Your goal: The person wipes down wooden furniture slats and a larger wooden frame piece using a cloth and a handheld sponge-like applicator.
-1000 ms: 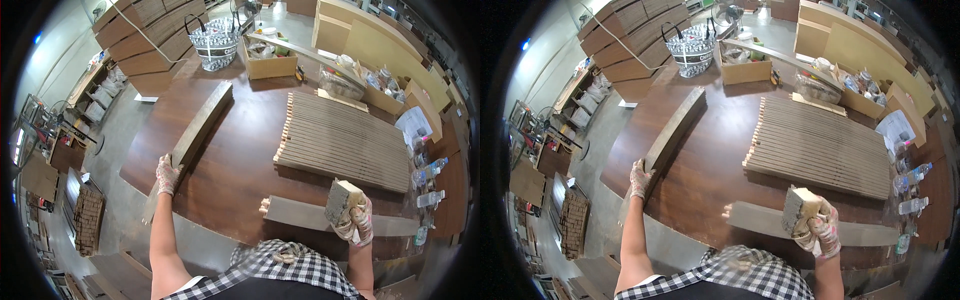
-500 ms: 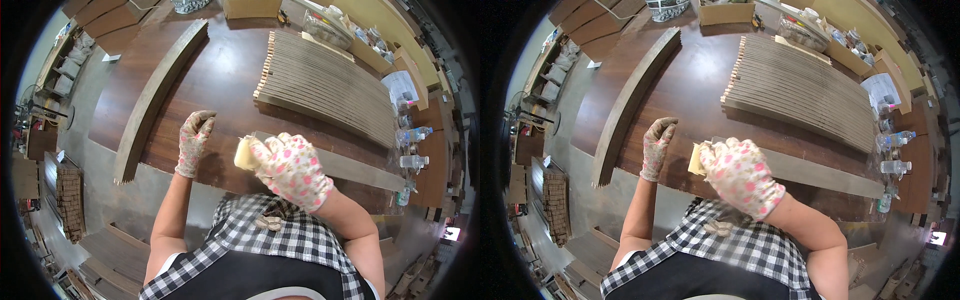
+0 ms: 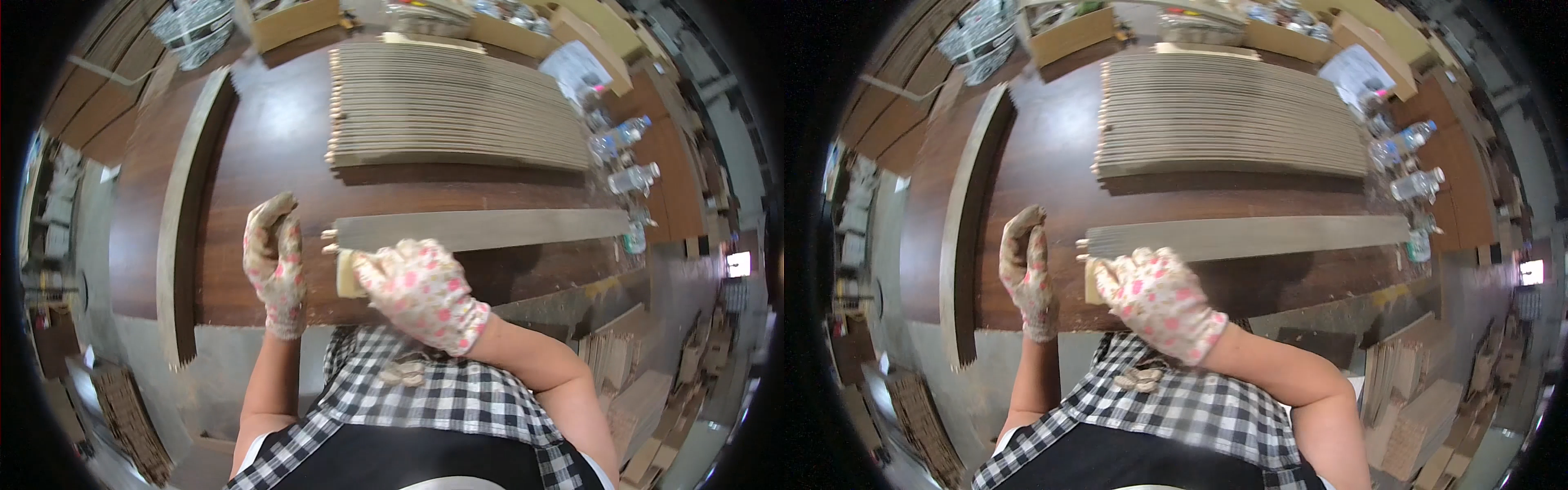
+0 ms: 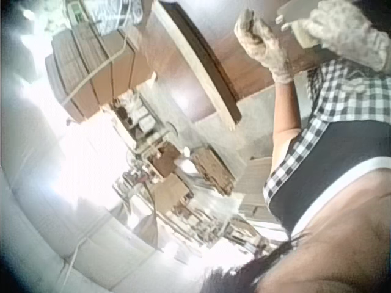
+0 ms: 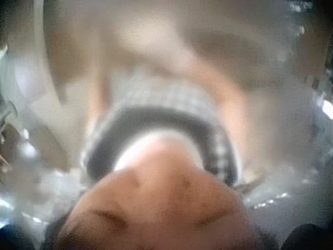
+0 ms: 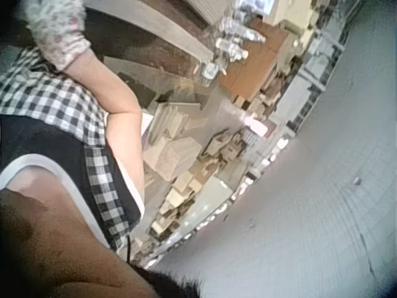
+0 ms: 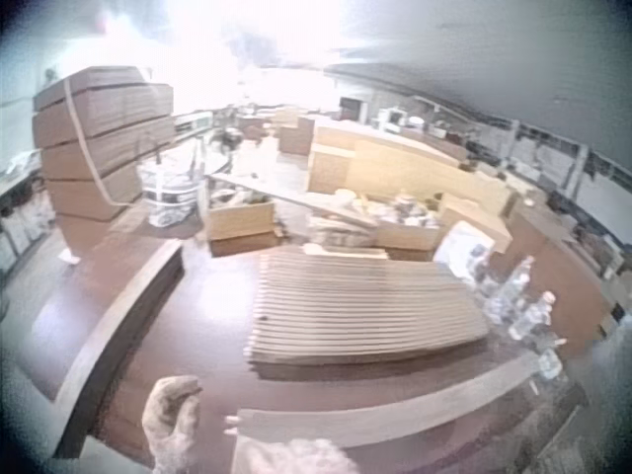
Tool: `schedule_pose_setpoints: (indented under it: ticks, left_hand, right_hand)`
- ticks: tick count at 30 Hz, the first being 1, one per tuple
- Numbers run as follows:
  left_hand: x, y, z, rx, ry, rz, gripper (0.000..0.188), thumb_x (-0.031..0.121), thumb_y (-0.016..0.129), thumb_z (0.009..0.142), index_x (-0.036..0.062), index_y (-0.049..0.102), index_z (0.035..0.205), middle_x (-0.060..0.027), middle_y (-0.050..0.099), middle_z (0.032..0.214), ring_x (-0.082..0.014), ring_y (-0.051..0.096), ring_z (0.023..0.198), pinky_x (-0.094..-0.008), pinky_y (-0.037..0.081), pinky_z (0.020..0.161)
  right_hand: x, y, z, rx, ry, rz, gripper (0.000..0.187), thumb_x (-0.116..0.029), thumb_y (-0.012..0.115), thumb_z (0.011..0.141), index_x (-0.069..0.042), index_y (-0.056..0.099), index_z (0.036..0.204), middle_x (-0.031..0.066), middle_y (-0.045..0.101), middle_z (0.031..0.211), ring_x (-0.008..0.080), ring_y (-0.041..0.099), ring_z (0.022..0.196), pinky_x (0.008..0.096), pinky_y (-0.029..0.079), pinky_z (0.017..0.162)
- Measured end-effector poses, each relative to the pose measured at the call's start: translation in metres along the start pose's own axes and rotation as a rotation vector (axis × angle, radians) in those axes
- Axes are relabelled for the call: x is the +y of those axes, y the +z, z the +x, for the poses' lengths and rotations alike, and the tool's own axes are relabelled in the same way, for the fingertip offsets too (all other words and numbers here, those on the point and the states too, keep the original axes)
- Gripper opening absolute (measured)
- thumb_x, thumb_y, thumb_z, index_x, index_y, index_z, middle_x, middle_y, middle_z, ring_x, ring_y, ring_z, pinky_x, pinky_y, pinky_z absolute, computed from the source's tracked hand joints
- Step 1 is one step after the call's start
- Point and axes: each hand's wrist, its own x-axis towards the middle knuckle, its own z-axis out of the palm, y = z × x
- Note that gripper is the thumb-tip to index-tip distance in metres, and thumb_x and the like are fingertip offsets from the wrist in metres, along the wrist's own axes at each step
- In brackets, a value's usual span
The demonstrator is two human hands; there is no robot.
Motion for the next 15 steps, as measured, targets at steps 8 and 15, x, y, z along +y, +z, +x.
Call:
schedule_pose_setpoints:
  ticks: [8, 15]
  left_hand:
    - [0.028, 0.056, -0.032, -0.323, 0.317, 0.263, 0.020, -0.004, 0.063, 0.086, 0.0022, 0.068, 0.104, -0.0128, 0.065, 0.106, -0.0274, 0.063, 0.103, -0.0381, 0.050, 0.090]
    - [0.032, 0.135, -0.050, -0.615, 0.392, 0.405, 0.024, -0.007, 0.066, 0.077, 0.0045, 0.067, 0.099, -0.0124, 0.066, 0.096, -0.0330, 0.065, 0.096, -0.0416, 0.051, 0.086]
  right_hand:
    - [0.118, -0.016, -0.175, 0.061, 0.493, -0.124, 0.049, -0.029, 0.074, 0.076, -0.010, 0.066, 0.120, 0.0081, 0.069, 0.101, 0.0265, 0.065, 0.092, 0.0417, 0.052, 0.082]
    - [0.268, -0.033, -0.354, 0.257, 1.055, 0.135, 0.044, -0.024, 0.072, 0.083, -0.008, 0.067, 0.124, 0.0144, 0.070, 0.114, 0.0348, 0.068, 0.099, 0.0431, 0.054, 0.086]
